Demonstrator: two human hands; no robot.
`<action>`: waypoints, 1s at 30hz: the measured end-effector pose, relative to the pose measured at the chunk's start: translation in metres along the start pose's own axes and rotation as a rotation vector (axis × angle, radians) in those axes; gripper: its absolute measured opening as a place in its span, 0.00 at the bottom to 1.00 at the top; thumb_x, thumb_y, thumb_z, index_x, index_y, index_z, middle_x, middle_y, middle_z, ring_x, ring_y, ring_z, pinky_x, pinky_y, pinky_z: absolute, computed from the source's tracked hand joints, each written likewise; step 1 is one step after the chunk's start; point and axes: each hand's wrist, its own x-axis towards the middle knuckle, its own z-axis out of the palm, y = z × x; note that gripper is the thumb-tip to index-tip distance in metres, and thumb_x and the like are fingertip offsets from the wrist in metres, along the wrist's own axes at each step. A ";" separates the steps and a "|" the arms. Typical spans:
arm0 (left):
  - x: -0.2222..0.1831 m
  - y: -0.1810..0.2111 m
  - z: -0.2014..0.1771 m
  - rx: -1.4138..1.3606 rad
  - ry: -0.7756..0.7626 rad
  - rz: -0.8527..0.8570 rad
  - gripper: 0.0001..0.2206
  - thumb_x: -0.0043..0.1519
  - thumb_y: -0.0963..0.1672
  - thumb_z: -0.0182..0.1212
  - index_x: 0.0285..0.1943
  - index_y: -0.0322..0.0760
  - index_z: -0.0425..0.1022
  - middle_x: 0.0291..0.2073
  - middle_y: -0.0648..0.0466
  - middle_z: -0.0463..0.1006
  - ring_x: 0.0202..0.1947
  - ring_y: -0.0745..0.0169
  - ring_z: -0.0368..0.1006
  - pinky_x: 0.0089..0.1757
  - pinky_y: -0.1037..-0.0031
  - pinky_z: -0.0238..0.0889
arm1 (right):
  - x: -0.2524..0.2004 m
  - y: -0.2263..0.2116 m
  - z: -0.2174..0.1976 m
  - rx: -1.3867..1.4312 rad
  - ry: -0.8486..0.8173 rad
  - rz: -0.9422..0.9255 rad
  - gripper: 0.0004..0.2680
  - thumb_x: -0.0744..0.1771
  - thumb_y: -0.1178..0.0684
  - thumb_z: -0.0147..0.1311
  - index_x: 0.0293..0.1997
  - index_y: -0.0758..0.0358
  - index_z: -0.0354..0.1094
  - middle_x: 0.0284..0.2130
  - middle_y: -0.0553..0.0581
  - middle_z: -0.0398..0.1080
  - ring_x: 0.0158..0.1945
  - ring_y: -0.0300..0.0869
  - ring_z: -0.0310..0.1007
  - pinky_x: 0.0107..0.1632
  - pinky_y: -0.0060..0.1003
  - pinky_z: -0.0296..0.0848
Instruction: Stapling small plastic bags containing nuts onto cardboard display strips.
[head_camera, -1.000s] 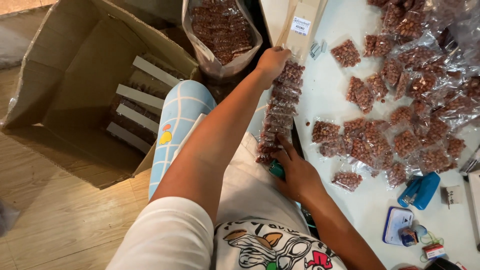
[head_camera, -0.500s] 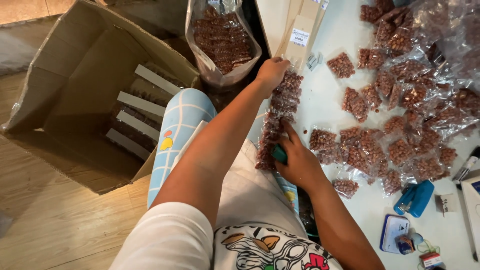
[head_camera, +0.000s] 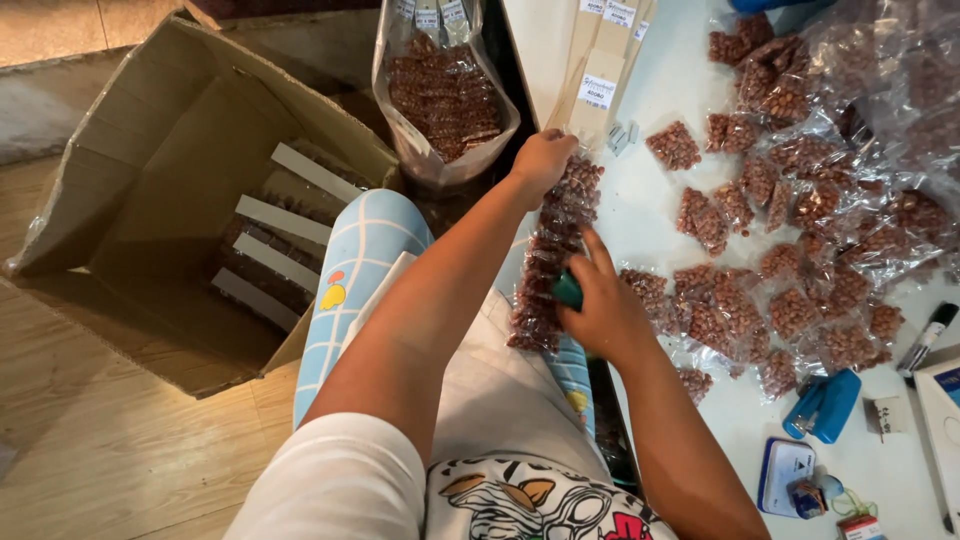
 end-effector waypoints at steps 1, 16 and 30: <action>-0.001 0.001 0.000 0.000 0.000 0.000 0.31 0.59 0.53 0.57 0.72 0.39 0.69 0.66 0.46 0.72 0.69 0.45 0.64 0.63 0.54 0.60 | 0.003 0.002 0.001 0.000 0.000 0.000 0.14 0.62 0.53 0.56 0.52 0.57 0.63 0.77 0.56 0.40 0.52 0.75 0.72 0.53 0.66 0.72; 0.010 -0.006 0.008 0.090 0.003 0.026 0.31 0.57 0.56 0.60 0.68 0.43 0.72 0.61 0.51 0.77 0.67 0.50 0.68 0.63 0.57 0.62 | 0.018 0.092 -0.002 0.257 0.012 -0.111 0.19 0.62 0.55 0.57 0.57 0.63 0.62 0.72 0.67 0.54 0.71 0.65 0.56 0.67 0.60 0.59; -0.025 -0.034 -0.015 -0.105 -0.081 -0.057 0.30 0.63 0.48 0.59 0.76 0.37 0.61 0.70 0.35 0.63 0.71 0.31 0.57 0.63 0.38 0.52 | -0.055 0.155 -0.014 0.082 0.310 0.115 0.20 0.57 0.51 0.70 0.50 0.70 0.75 0.49 0.73 0.74 0.53 0.71 0.73 0.57 0.62 0.71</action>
